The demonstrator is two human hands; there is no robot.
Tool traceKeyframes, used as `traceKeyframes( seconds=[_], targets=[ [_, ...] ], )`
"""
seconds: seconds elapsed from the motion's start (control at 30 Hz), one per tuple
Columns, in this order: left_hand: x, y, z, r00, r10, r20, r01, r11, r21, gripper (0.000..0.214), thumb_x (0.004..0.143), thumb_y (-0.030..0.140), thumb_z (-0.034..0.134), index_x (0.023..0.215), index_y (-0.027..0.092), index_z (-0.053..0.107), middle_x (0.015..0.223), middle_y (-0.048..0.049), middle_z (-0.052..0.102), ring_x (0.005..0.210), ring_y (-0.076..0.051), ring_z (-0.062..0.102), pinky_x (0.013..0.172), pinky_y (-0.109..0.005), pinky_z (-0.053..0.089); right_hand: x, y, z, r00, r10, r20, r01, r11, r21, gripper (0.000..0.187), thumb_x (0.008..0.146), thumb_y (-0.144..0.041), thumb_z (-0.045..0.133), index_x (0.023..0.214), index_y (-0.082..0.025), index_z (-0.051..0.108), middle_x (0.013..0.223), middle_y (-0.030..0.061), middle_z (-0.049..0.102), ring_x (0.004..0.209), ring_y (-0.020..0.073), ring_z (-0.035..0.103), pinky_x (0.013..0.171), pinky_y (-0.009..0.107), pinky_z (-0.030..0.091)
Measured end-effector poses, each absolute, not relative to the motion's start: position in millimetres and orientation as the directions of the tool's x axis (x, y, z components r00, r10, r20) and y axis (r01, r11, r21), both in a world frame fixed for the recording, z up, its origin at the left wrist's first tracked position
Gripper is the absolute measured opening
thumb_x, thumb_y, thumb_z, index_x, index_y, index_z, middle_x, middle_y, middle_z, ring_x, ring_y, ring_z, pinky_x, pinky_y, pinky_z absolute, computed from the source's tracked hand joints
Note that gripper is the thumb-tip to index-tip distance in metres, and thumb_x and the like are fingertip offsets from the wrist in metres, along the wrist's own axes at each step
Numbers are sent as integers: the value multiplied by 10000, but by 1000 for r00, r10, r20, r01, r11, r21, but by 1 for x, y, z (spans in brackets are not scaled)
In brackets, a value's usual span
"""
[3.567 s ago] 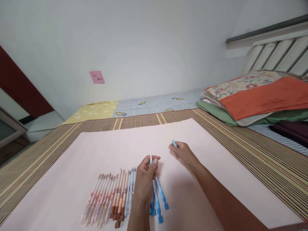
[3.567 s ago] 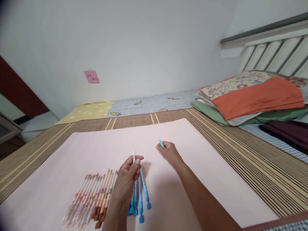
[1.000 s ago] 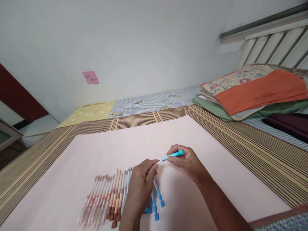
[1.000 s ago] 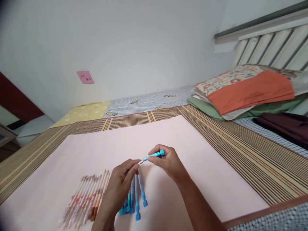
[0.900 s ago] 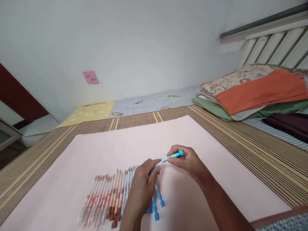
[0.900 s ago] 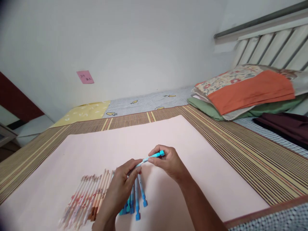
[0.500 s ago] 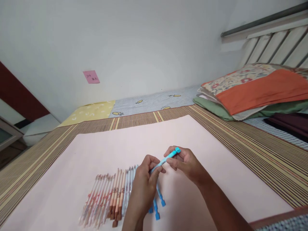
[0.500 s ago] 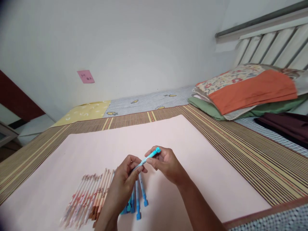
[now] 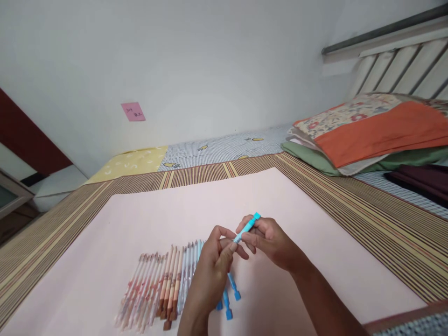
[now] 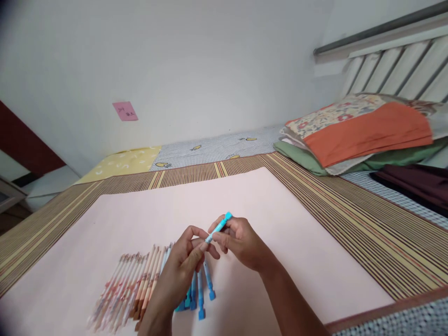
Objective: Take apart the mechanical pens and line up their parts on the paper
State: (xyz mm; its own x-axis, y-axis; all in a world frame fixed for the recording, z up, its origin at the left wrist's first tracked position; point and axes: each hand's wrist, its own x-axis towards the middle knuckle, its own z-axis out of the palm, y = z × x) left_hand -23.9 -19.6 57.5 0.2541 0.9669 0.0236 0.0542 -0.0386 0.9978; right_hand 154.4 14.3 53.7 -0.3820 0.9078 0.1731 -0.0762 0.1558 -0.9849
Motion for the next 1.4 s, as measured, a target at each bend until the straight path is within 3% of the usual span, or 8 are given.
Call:
traceKeyframes(
  seconds=[0.33, 0.47, 0.6, 0.77, 0.93, 1.13, 1.3, 1.4],
  targets=[
    [-7, -18, 52, 139, 989, 50, 99, -64, 993, 265, 953, 453, 516, 913, 203, 593, 694, -6, 615, 544, -129, 378, 534, -257, 304, 133, 17, 43, -117, 981, 156, -91, 146, -985, 328, 783, -423, 765, 716, -201, 533, 559, -58, 507, 506, 100, 449, 495, 240, 346],
    [-9, -15, 53, 217, 973, 82, -35, -77, 996, 277, 968, 448, 496, 894, 190, 560, 725, -20, 636, 553, -118, 373, 546, -259, 306, 135, 17, 41, -324, 933, 158, -231, 84, -969, 280, 851, -434, 706, 949, -185, 621, 556, -67, 511, 489, 104, 456, 539, 263, 390],
    [-11, -15, 52, 238, 967, 88, -72, -73, 995, 276, 978, 440, 484, 916, 180, 553, 714, -19, 635, 542, -112, 352, 538, -262, 290, 138, 18, 38, -408, 893, 191, -293, 70, -954, 260, 900, -417, 654, 955, -163, 653, 569, -42, 545, 510, 115, 495, 566, 278, 400],
    [-4, -19, 50, 98, 991, 90, 43, -94, 995, 259, 970, 417, 504, 1136, 221, 474, 800, -19, 688, 596, -139, 471, 586, -257, 353, 132, 23, 30, -301, 946, 120, -322, 18, -947, 252, 821, -366, 756, 785, -169, 603, 556, -54, 523, 523, 93, 449, 558, 255, 344],
    [0, -21, 52, 73, 984, 164, 234, -177, 956, 171, 980, 386, 473, 903, 234, 486, 821, -25, 670, 727, -179, 575, 709, -293, 405, 125, 25, 26, -215, 975, -50, -357, -126, -926, 373, 714, -386, 840, 689, -183, 527, 615, -45, 520, 587, 109, 484, 591, 266, 367],
    [-7, -16, 48, 103, 986, 134, 118, -146, 982, 244, 981, 427, 471, 876, 217, 535, 837, -37, 685, 632, -148, 494, 627, -270, 379, 135, 23, 29, -328, 941, 79, -364, -49, -930, 297, 827, -404, 753, 991, -176, 654, 644, -38, 542, 582, 110, 458, 602, 283, 351],
    [-6, -16, 47, 102, 990, 98, 56, -104, 993, 290, 965, 447, 497, 1096, 196, 559, 798, -37, 684, 583, -145, 460, 571, -263, 353, 137, 23, 33, -351, 927, 134, -303, 23, -953, 255, 823, -389, 749, 904, -154, 697, 597, -32, 524, 575, 117, 448, 594, 289, 351],
    [-2, -18, 44, 26, 991, 135, 93, -137, 986, 454, 948, 380, 536, 1361, 224, 431, 859, -40, 697, 668, -171, 557, 655, -274, 403, 130, 25, 28, -250, 966, 67, -266, -2, -964, 304, 757, -429, 796, 788, -161, 659, 637, -21, 549, 608, 121, 473, 609, 281, 373]
  ],
)
